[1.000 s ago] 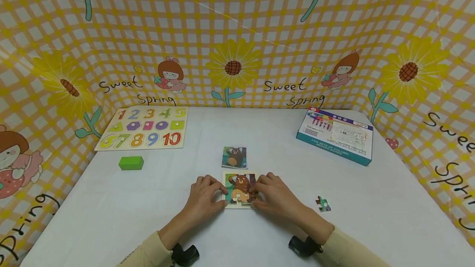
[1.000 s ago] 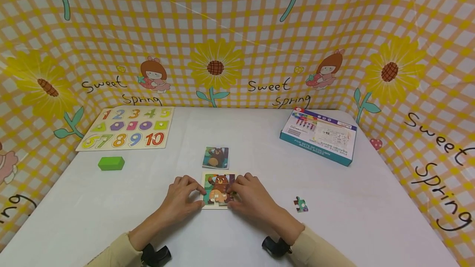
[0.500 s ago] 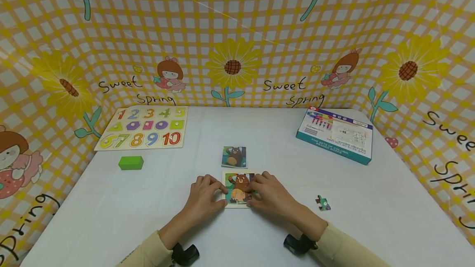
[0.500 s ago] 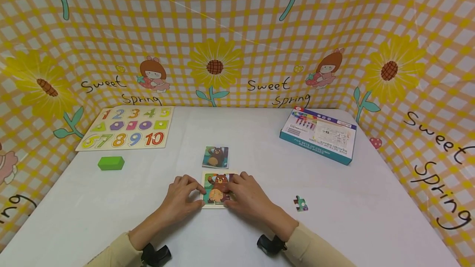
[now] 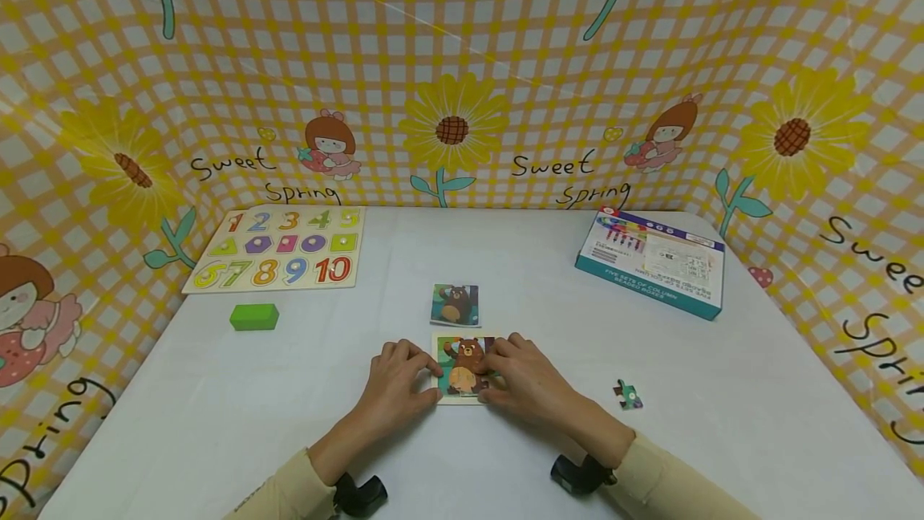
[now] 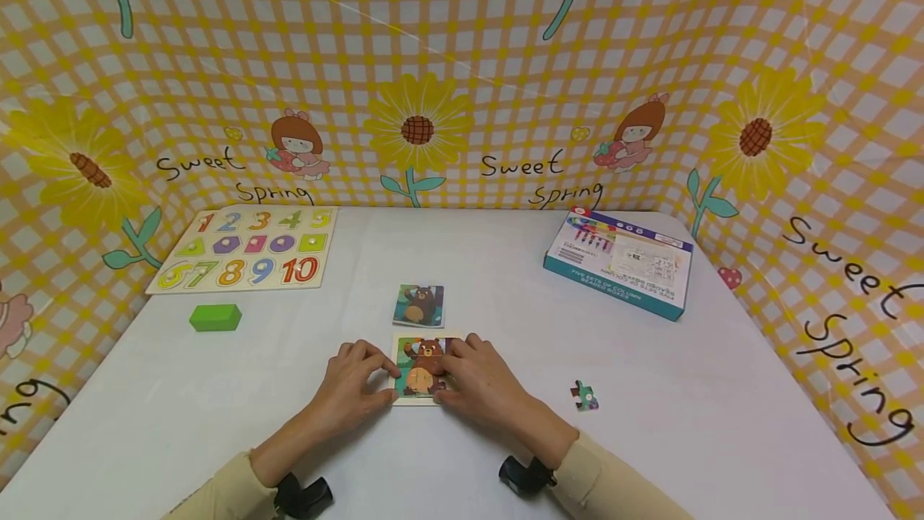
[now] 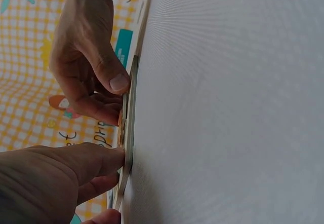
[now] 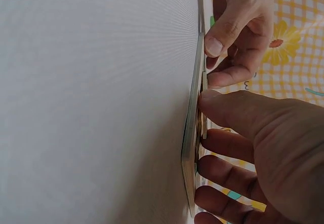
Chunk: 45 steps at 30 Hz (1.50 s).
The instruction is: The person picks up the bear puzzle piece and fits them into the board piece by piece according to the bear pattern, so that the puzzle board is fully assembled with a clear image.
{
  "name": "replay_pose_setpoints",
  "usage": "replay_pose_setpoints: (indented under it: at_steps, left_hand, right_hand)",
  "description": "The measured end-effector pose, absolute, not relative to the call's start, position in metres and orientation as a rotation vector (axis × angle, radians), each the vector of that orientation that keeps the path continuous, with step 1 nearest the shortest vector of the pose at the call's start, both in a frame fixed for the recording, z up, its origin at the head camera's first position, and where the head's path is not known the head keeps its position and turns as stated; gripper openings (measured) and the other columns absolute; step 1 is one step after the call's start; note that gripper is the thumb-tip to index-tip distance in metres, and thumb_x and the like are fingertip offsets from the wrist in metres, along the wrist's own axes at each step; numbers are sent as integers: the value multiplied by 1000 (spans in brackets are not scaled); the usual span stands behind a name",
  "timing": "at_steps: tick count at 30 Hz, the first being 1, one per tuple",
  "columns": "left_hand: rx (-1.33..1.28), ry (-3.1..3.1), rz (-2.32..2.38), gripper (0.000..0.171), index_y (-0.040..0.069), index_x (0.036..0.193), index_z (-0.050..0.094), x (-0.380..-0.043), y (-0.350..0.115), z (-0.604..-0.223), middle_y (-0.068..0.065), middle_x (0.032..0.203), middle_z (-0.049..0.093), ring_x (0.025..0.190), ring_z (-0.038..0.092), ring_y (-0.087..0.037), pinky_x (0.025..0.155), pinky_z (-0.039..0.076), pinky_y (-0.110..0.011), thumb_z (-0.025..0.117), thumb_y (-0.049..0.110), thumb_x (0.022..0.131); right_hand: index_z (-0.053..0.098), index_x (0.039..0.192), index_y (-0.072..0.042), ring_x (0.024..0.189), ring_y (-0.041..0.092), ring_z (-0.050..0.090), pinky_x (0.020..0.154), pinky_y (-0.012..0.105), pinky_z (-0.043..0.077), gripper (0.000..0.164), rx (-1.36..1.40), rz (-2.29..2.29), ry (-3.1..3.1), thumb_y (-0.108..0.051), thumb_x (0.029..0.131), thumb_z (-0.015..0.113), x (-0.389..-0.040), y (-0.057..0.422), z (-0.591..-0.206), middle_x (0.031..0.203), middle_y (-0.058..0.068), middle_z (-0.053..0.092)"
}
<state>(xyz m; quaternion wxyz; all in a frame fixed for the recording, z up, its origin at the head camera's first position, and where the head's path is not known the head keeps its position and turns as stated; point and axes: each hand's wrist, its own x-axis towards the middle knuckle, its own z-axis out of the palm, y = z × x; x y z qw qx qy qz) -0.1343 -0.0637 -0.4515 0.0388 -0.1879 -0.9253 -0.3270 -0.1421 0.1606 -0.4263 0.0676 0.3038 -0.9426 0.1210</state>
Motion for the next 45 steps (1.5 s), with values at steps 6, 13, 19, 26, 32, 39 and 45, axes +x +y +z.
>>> replay_pose_setpoints:
  at_steps: [6,13,19,26,32,39,45]
  left_hand:
    - [-583,-2834,-1003,14,20,85,67,-134,-63,-451,-2,98,52,97,41,-21,87,33,-48,76,20,74]
    - [-584,-2814,-1016,13,19,84,67,-134,-60,-448,-2,99,52,97,41,-20,88,33,-49,75,19,73]
    - [-607,-2785,-1011,12,20,83,68,-136,-51,-449,-2,98,53,98,41,-19,88,34,-49,75,22,74]
    - [-600,-2794,-996,12,19,85,69,-135,-40,-450,-1,96,52,95,40,-19,87,34,-47,73,22,73]
    - [-583,-2802,-978,12,19,84,68,-134,-37,-450,-1,96,51,94,40,-19,85,34,-46,73,22,74]
    - [-578,-2803,-955,12,20,83,67,-134,-36,-451,-1,96,51,94,39,-19,83,33,-43,74,22,74]
    - [-582,-2798,-953,12,20,83,68,-134,-36,-451,-1,96,50,95,39,-19,84,33,-44,75,23,74]
  right_hand:
    - [72,94,-19,81,11,43,72,27,38,29,918,349,-2838,-35,71,80,-142,160,-426,88,-5,60]
    - [72,93,-19,80,11,43,71,27,38,29,924,342,-2826,-35,70,80,-142,160,-427,86,-6,59]
    - [72,93,-19,80,11,43,70,27,38,28,916,356,-2829,-34,70,80,-142,160,-427,86,-6,59]
    - [72,92,-19,79,10,43,68,25,36,28,934,349,-2808,-34,70,81,-142,161,-428,85,-5,59]
    - [71,91,-19,78,10,42,69,25,36,28,946,340,-2791,-35,70,80,-143,161,-428,84,-6,58]
    - [71,91,-19,78,10,42,69,25,36,27,942,345,-2796,-34,71,80,-142,161,-428,85,-7,58]
    - [71,92,-19,80,10,44,70,26,38,28,937,355,-2799,-35,70,80,-142,161,-427,88,-6,60]
